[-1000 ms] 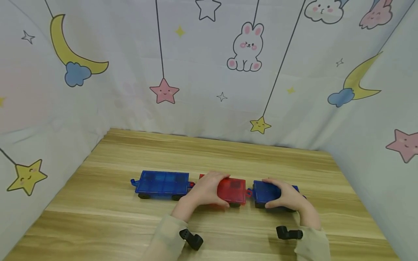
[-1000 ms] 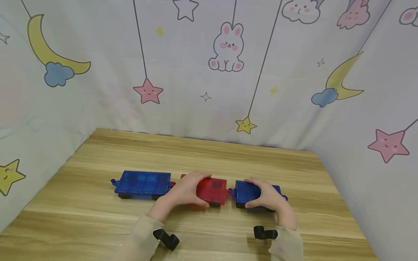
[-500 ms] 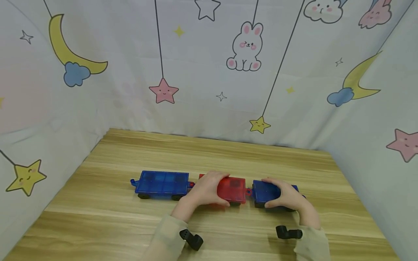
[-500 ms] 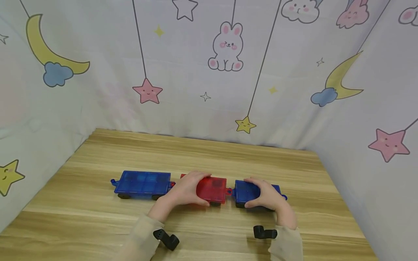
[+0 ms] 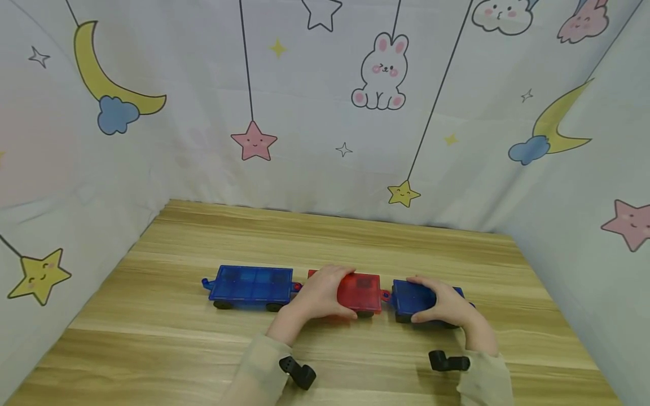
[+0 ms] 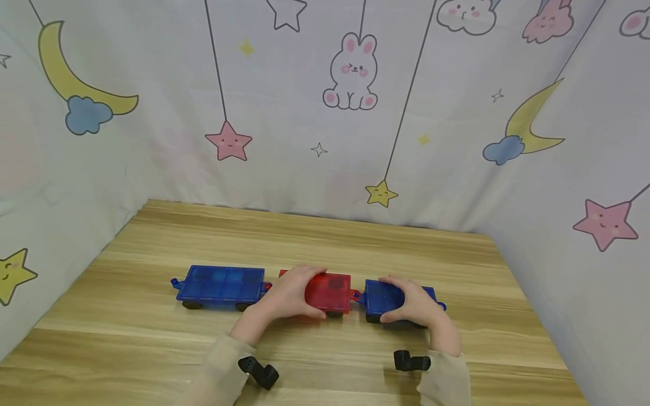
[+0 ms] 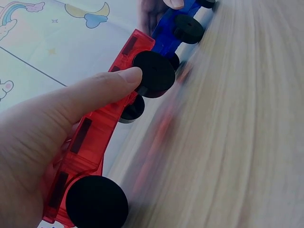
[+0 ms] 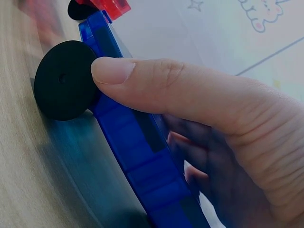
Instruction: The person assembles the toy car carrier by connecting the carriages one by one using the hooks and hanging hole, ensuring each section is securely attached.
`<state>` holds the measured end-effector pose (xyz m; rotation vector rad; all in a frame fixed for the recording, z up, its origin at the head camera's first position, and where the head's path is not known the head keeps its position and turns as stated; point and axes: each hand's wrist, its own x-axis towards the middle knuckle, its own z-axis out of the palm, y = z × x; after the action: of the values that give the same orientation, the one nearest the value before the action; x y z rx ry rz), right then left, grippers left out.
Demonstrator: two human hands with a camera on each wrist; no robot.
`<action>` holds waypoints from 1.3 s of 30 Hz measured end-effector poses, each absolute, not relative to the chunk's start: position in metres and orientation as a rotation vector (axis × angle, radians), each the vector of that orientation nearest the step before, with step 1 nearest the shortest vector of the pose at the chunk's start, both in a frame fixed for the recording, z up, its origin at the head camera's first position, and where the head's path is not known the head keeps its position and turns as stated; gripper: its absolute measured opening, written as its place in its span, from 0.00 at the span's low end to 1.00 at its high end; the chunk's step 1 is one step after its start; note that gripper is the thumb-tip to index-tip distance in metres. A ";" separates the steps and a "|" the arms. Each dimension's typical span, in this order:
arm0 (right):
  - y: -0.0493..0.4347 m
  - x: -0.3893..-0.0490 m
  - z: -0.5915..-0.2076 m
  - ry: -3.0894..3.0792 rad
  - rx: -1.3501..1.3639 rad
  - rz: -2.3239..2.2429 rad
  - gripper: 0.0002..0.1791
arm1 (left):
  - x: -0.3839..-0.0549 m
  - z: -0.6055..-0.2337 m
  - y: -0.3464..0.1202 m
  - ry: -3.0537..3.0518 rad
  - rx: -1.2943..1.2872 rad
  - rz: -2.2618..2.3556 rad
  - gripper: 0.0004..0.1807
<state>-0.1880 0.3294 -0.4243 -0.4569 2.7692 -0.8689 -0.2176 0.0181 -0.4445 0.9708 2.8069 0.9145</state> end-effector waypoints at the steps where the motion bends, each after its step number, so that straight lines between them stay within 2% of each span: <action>1: 0.329 -0.188 -0.424 2.768 -0.457 -0.870 0.49 | -0.218 -0.444 0.018 2.807 0.970 0.914 0.50; 39: 0.330 -0.189 -0.426 2.737 -0.444 -0.907 0.49 | -0.217 -0.445 0.019 2.811 0.909 0.925 0.51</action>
<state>-0.1887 0.3299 -0.4257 -0.4442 2.7372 -0.9068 -0.2167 0.0195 -0.4451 0.9092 2.8108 0.9249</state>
